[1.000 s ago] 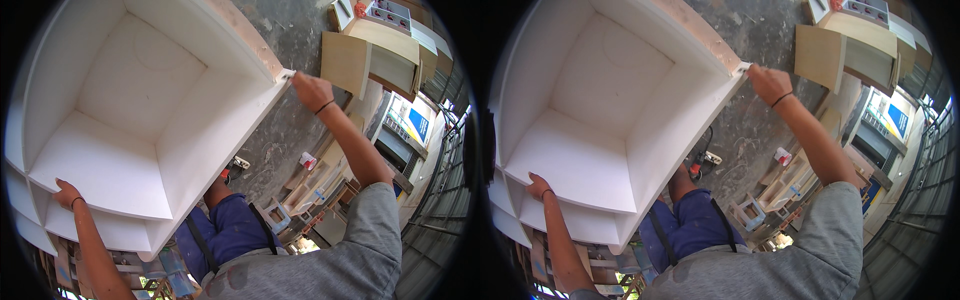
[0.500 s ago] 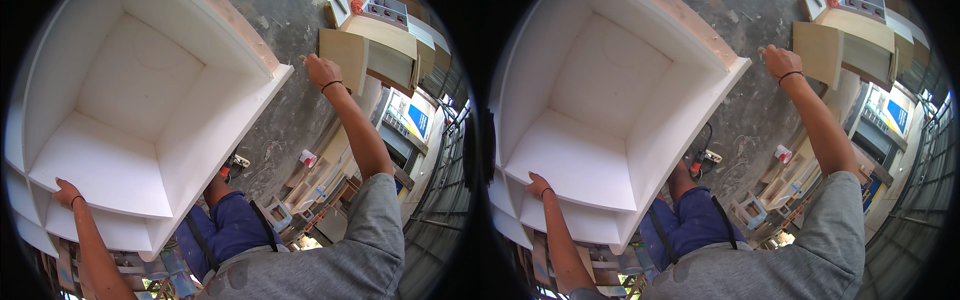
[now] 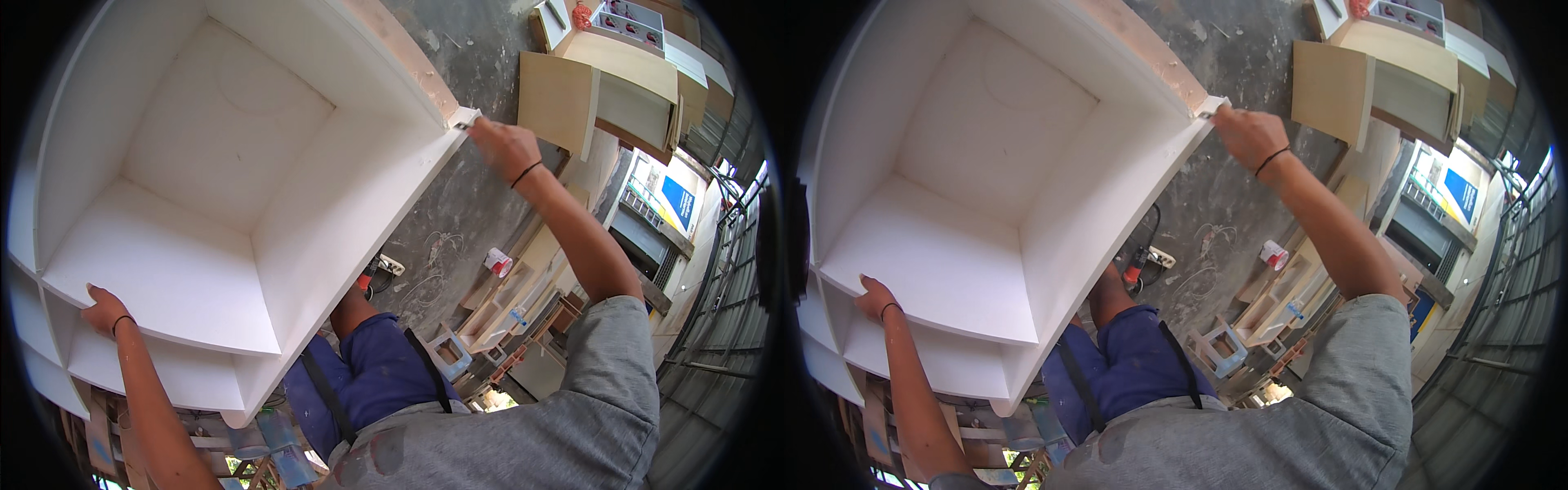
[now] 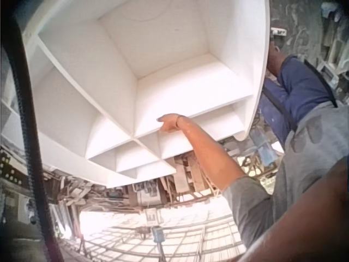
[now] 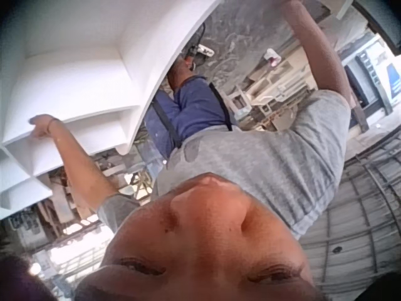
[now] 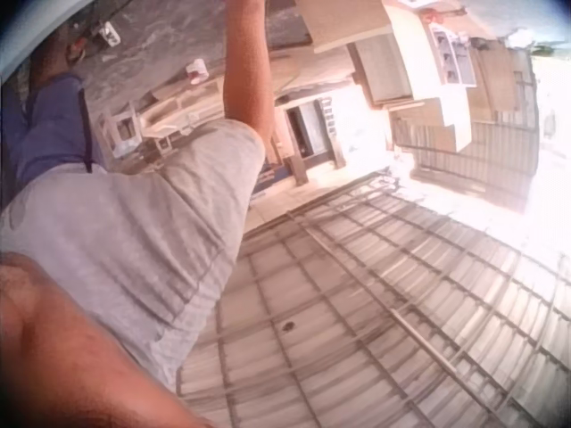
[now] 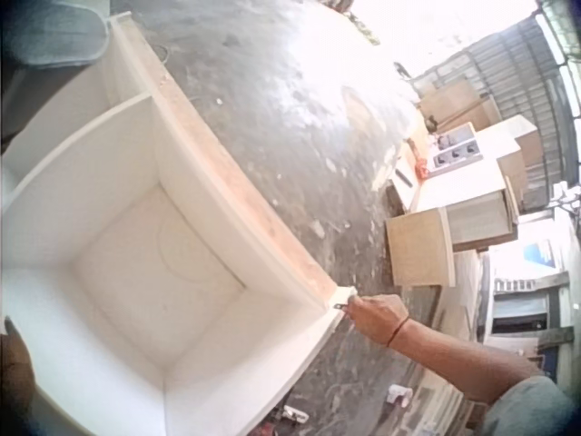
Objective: The person uses a small blade to trim and scrape excess material or glue from the edges and corners of a white wooden cabinet.
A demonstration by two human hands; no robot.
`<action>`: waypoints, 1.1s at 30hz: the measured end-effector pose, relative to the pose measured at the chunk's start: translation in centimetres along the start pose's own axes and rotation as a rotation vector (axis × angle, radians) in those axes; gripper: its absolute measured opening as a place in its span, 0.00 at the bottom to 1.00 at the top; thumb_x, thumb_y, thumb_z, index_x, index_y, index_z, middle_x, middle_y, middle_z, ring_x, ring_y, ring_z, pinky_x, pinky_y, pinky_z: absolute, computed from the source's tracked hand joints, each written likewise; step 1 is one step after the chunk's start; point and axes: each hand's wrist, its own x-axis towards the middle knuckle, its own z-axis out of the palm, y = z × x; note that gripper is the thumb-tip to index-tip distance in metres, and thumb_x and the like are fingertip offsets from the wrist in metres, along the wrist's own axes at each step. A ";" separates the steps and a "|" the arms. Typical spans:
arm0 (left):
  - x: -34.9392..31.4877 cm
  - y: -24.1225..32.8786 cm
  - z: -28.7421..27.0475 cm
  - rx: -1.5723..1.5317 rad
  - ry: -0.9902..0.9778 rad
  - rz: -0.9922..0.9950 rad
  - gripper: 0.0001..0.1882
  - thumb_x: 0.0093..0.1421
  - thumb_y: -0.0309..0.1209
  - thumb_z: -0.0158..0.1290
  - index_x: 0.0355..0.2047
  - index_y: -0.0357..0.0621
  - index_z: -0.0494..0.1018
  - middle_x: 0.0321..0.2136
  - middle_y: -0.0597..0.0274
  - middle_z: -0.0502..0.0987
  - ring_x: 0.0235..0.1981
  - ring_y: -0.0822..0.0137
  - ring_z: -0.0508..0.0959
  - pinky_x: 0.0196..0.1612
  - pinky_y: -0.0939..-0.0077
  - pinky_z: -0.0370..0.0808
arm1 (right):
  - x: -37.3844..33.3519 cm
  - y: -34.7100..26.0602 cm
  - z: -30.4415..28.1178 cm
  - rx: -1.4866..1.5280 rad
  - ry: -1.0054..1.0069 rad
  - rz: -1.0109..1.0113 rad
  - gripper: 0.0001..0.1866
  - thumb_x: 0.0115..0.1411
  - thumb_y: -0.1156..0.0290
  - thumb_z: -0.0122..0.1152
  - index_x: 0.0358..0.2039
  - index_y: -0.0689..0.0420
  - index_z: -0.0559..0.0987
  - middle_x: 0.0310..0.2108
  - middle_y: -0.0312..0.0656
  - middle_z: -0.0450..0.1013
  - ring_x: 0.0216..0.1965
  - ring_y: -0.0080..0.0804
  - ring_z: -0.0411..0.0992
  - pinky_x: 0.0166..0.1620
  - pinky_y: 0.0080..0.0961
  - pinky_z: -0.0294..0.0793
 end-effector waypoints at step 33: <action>-0.3 1.1 0.6 -0.014 -0.003 -0.006 0.35 0.60 0.54 0.45 0.47 0.25 0.65 0.41 0.36 0.75 0.42 0.41 0.76 0.46 0.53 0.74 | 1.4 4.0 -0.1 -0.227 -0.043 0.262 0.12 0.64 0.58 0.47 0.30 0.51 0.70 0.22 0.46 0.75 0.27 0.47 0.75 0.29 0.42 0.73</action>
